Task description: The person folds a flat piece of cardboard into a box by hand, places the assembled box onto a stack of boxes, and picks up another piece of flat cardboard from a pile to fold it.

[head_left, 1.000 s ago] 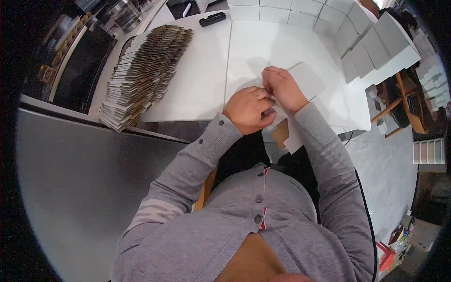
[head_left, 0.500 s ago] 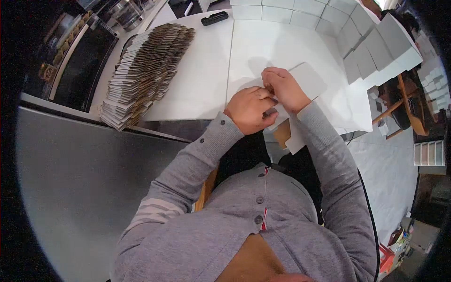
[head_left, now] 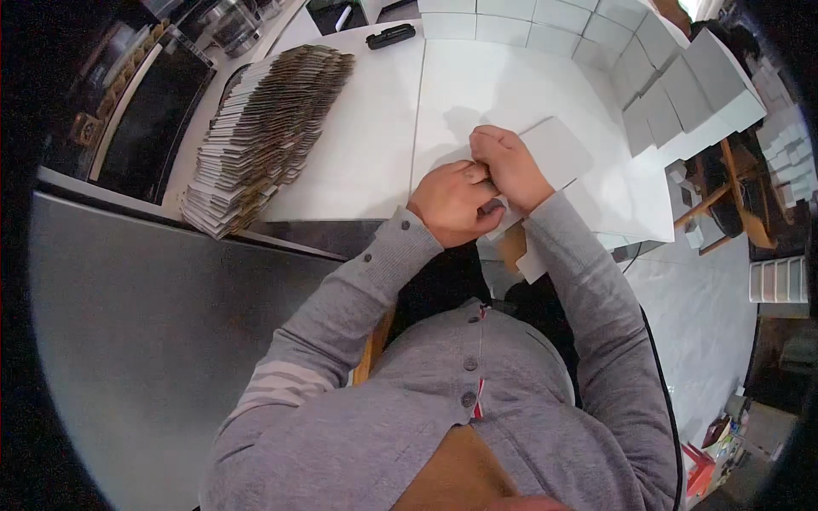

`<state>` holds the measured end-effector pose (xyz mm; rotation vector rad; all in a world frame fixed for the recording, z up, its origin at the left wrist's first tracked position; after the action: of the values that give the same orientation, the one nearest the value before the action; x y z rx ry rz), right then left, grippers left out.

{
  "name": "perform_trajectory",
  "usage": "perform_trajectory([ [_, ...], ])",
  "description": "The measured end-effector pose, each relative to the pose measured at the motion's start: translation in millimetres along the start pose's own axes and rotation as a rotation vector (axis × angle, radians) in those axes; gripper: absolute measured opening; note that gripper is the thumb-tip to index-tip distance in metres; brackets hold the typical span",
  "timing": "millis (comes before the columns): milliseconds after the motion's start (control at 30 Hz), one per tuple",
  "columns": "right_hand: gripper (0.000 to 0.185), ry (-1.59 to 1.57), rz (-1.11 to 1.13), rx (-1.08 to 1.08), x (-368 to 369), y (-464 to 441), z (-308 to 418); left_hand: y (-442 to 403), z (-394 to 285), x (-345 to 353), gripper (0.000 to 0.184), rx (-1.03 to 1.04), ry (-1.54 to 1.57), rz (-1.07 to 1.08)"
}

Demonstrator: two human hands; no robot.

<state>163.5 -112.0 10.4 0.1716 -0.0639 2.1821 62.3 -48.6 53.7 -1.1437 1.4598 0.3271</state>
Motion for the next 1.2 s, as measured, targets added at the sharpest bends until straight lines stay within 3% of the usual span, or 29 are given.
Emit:
perform_trajectory([
  [67, 0.027, -0.025, 0.027, 0.007, 2, -1, -2, 2, 1, 1, 0.026, -0.013, -0.010, 0.027],
  [200, 0.026, 0.016, -0.175, -0.044, -44, -11, 3, 3, -2, -8, 0.026, 0.016, 0.038, -0.092],
  [400, 0.026, 0.249, -0.060, -0.182, -21, 1, 29, 3, -2, -7, 0.026, 0.046, 0.019, -0.105],
  [533, 0.027, -0.119, 0.011, 0.051, -4, 6, -4, 1, -4, -9, 0.024, 0.096, 0.048, -0.108],
  [700, 0.026, -0.073, -0.151, -0.049, -38, -1, 11, 3, -10, -16, 0.023, 0.104, 0.029, -0.162],
  [800, 0.025, 0.022, -0.130, -0.047, -36, -2, 4, 1, -11, -18, 0.022, 0.120, 0.025, -0.166],
  [867, 0.028, 0.099, 0.000, -0.125, -15, -1, 7, 1, -12, -19, 0.021, 0.127, 0.025, -0.156],
  [933, 0.028, -0.065, 0.064, 0.003, 7, 6, -5, 1, -15, -22, 0.021, 0.135, 0.033, -0.157],
  [1067, 0.024, -0.040, 0.064, -0.030, -3, 4, 10, -3, -18, -27, 0.021, 0.139, 0.046, -0.152],
  [1200, 0.025, -0.076, -0.141, -0.010, -46, -5, 15, -3, -17, -28, 0.023, 0.127, 0.013, -0.190],
])
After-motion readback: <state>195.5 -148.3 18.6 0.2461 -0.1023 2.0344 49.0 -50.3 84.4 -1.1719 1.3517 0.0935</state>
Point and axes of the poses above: each hand's wrist, its own y-axis away from the middle knuckle, its own x-axis out of the palm, z = x × y, the point moved 10 cm from there along -y, towards the middle knuckle, and after that the axes turned 4 degrees about z, right-handed, at the moved point
